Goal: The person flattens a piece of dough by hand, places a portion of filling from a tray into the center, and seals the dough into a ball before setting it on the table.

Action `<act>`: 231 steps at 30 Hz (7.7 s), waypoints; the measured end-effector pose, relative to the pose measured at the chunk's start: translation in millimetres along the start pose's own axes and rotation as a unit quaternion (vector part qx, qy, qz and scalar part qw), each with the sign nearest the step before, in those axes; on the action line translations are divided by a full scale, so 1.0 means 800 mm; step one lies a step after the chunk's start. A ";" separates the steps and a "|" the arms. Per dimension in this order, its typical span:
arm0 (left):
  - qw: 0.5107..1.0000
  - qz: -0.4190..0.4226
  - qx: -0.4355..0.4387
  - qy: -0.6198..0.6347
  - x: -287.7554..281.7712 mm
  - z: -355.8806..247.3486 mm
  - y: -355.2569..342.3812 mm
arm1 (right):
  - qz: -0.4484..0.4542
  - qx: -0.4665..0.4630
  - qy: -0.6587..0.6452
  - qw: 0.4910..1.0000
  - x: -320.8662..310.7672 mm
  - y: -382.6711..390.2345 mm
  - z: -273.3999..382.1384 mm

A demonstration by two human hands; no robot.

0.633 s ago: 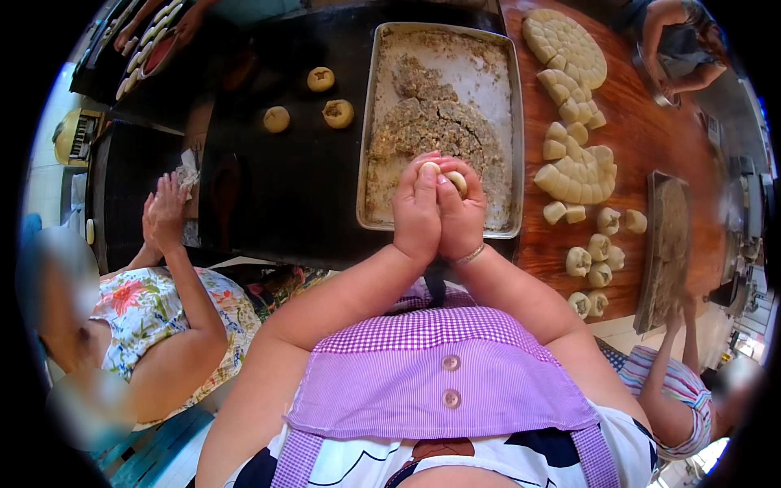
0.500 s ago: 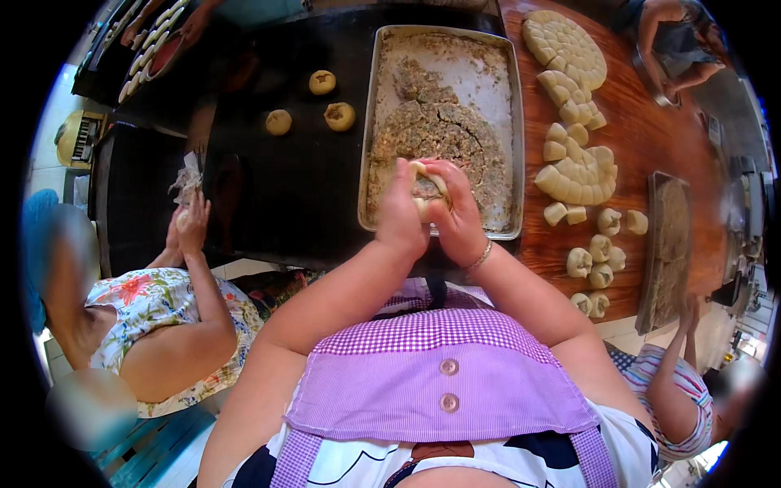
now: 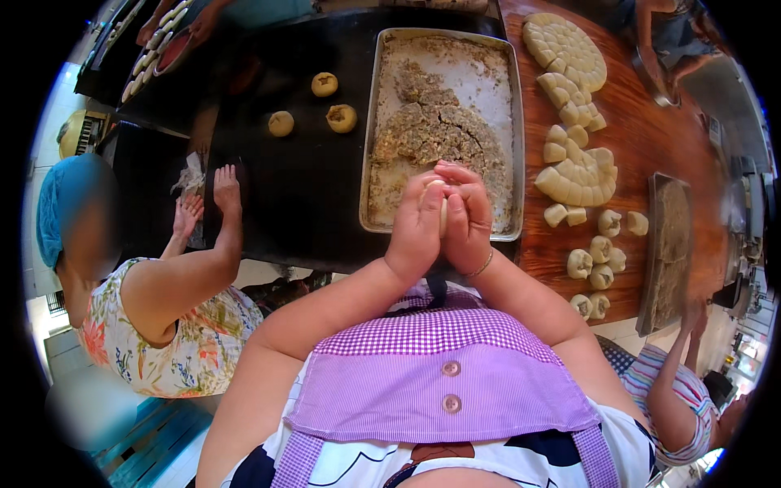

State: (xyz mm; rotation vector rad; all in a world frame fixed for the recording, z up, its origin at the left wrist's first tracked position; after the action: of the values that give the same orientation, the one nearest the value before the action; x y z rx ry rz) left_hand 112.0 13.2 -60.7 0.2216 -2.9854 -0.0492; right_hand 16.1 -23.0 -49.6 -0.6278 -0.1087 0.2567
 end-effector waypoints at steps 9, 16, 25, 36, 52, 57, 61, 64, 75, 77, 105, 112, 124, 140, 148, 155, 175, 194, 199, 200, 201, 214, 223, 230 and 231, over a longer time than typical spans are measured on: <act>0.997 0.069 -0.017 0.029 -0.009 -0.018 -0.010 | 0.131 0.034 0.085 0.987 0.002 -0.033 0.027; 0.994 0.042 0.096 -0.029 -0.006 -0.044 -0.009 | 0.072 0.403 -0.287 0.866 0.008 -0.002 0.005; 0.897 0.078 0.216 -0.379 -0.004 -0.077 0.005 | 0.054 0.410 -0.284 0.865 0.013 0.023 -0.001; 0.925 0.165 0.142 -0.311 -0.017 -0.075 0.000 | 0.121 0.536 -0.362 0.753 0.018 0.021 0.016; 0.900 0.115 0.255 -0.335 -0.026 -0.085 -0.001 | 0.080 0.440 -0.360 0.819 0.044 0.003 0.014; 0.914 0.149 0.284 -0.249 -0.048 -0.094 0.006 | 0.055 0.460 -0.458 0.759 0.054 0.004 0.012; 0.918 0.114 0.290 -0.244 -0.024 -0.100 0.026 | 0.033 0.517 -0.498 0.695 0.064 0.008 0.015; 0.928 0.023 0.297 -0.224 -0.027 -0.081 0.034 | 0.006 0.530 -0.444 0.722 0.065 0.018 -0.002; 0.846 -0.013 0.178 -0.503 -0.081 -0.070 -0.003 | 0.019 0.539 -0.387 0.748 0.078 0.016 -0.047; 0.899 -0.004 0.179 -0.400 -0.069 -0.058 0.007 | -0.005 0.559 -0.359 0.748 0.083 0.017 -0.036; 0.994 -0.110 0.008 0.010 -0.148 0.005 0.008 | 0.027 0.565 -0.291 0.771 0.132 0.064 -0.082; 0.865 -0.326 0.102 -0.367 -0.338 0.002 -0.053 | -0.012 0.418 -0.014 0.908 -0.053 0.103 -0.103; 0.836 -0.112 0.038 -0.536 -0.227 0.108 -0.080 | 0.015 0.304 0.594 0.744 -0.341 0.166 -0.125; 0.895 0.134 -0.071 -0.420 -0.077 0.149 -0.004 | 0.076 0.326 0.522 0.784 -0.326 0.265 -0.047; 0.883 0.234 -0.034 -0.406 -0.029 0.145 0.001 | -0.099 0.310 0.416 0.849 -0.338 0.316 -0.045; 0.875 0.257 -0.071 -0.405 -0.043 0.159 0.003 | 0.030 0.329 0.503 0.799 -0.341 0.294 -0.025; 0.856 0.318 -0.089 -0.398 -0.001 0.161 0.012 | 0.217 0.376 0.603 0.669 -0.325 0.255 -0.112; 0.820 0.383 -0.084 -0.417 0.035 0.173 0.021 | 0.056 0.293 0.540 0.787 -0.336 0.320 -0.065; 0.819 0.389 -0.081 -0.413 0.048 0.165 0.017 | 0.071 0.314 0.572 0.755 -0.335 0.314 -0.067; 0.819 0.390 -0.081 -0.414 0.047 0.166 0.018 | 0.076 0.320 0.580 0.745 -0.329 0.300 -0.057; 0.818 0.391 -0.082 -0.414 0.046 0.166 0.018 | 0.081 0.325 0.589 0.735 -0.324 0.290 -0.053; 0.843 0.356 -0.103 -0.389 0.016 0.170 0.021 | 0.153 0.314 0.612 0.710 -0.298 0.246 -0.091; 0.839 0.360 -0.108 -0.394 0.021 0.174 0.014 | 0.202 0.370 0.605 0.675 -0.289 0.227 -0.133; 0.833 0.351 -0.113 -0.413 0.001 0.176 0.023 | 0.162 0.422 0.589 0.670 -0.327 0.272 -0.093; 0.830 0.356 -0.115 -0.414 0.003 0.181 0.026 | 0.170 0.440 0.586 0.659 -0.329 0.273 -0.089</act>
State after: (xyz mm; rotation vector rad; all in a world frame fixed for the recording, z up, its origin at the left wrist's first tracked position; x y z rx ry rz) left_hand 85.2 36.4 -202.6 -1.2518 -3.5765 -0.5360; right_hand -269.5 35.6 -242.2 0.2790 1.3568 0.1878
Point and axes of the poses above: each hand's wrist, its own y-axis away from the middle knuckle, its own x-axis out of the palm, z = x × y, the point moved 6 cm from there along -y, towards the middle knuckle, and after that the axes turned 6 degrees about -x, right-handed, at the moved point
